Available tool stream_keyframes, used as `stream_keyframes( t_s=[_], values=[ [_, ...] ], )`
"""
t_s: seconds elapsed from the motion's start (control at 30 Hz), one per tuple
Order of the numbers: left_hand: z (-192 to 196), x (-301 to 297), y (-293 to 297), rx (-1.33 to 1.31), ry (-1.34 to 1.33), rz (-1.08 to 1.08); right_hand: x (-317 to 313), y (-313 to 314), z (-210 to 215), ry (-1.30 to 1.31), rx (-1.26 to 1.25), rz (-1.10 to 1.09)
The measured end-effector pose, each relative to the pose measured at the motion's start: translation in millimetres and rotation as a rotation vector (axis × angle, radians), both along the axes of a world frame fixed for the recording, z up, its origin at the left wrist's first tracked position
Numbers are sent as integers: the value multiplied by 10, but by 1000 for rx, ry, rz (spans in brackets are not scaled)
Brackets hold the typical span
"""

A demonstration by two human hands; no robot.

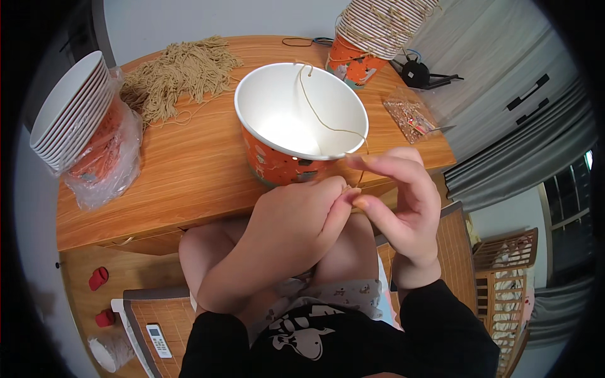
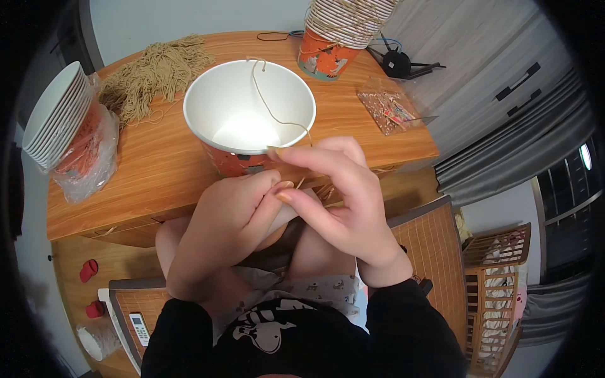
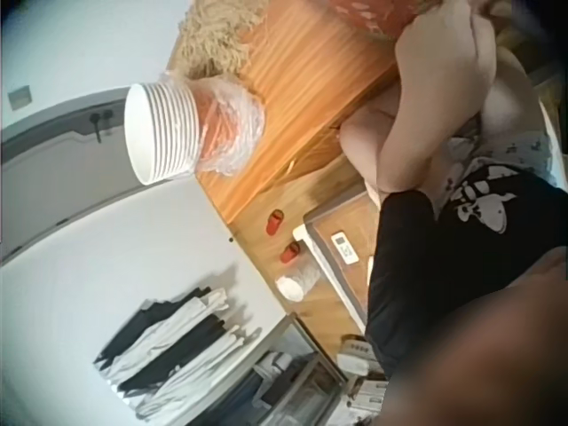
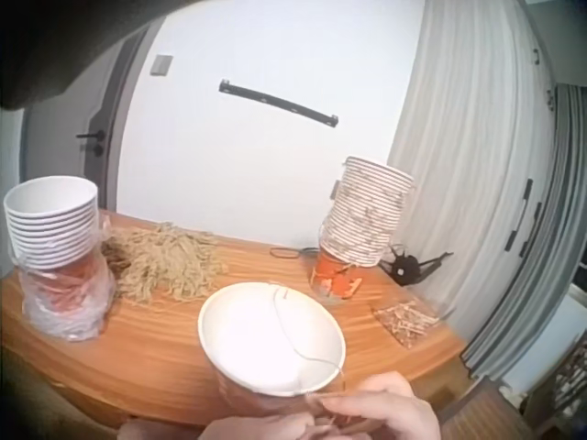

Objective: Threading cord handles through holes in paper buckets to assemble them.

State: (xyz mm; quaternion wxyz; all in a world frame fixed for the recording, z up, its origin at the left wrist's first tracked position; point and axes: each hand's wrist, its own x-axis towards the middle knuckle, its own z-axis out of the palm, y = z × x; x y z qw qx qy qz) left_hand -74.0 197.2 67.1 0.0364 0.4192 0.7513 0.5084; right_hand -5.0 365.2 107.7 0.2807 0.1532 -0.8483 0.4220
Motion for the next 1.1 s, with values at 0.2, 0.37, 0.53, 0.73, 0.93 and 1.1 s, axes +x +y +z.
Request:
stream_keyframes(
  t_s=[0.2, 0.37, 0.53, 0.73, 0.93, 1.1],
  values=[
    [-134, 71, 64, 116, 58, 88, -132, 101, -53, -30, 69, 108],
    [-178, 33, -45, 284, -75, 24, -102, 60, -84, 22, 39, 65],
    [-262, 33, -66, 447, -99, 17, -93, -27, -89, -11, -27, 101],
    [-318, 31, -131, 475, 30, 84, -148, -54, -27, 88, 421, 149],
    [-393, -4, -183, 480, 90, 123, -234, -77, -17, 101, 462, 207],
    [-431, -29, -179, 534, 129, 154, -301, -146, 56, 75, 508, 242]
  ],
)
